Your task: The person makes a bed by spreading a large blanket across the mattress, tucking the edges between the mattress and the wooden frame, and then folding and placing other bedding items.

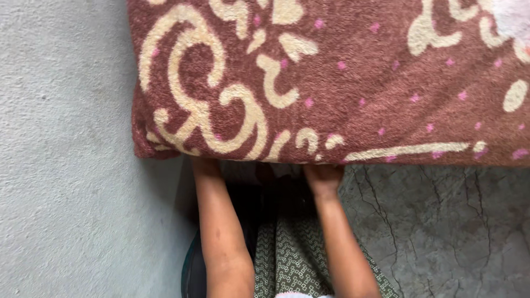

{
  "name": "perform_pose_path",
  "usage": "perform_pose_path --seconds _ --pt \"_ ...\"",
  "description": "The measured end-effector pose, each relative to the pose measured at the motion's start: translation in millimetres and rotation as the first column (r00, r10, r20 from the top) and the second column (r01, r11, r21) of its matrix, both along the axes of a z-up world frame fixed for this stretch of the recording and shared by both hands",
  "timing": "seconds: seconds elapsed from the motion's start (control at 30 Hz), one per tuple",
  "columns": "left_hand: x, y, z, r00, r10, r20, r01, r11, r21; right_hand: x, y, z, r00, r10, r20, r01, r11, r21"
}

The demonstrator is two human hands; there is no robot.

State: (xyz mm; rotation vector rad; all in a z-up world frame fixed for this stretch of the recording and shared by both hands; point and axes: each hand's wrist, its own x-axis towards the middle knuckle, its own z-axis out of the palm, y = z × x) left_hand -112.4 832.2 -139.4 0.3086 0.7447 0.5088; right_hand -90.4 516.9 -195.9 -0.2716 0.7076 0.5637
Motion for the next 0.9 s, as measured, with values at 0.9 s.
perform_pose_path --seconds 0.9 --pt "-23 -159 -64 0.986 -0.167 -0.022 0.162 0.977 -0.141 -16 -79 23 0.989 -0.128 -0.077 0.141 0.971 0.196"
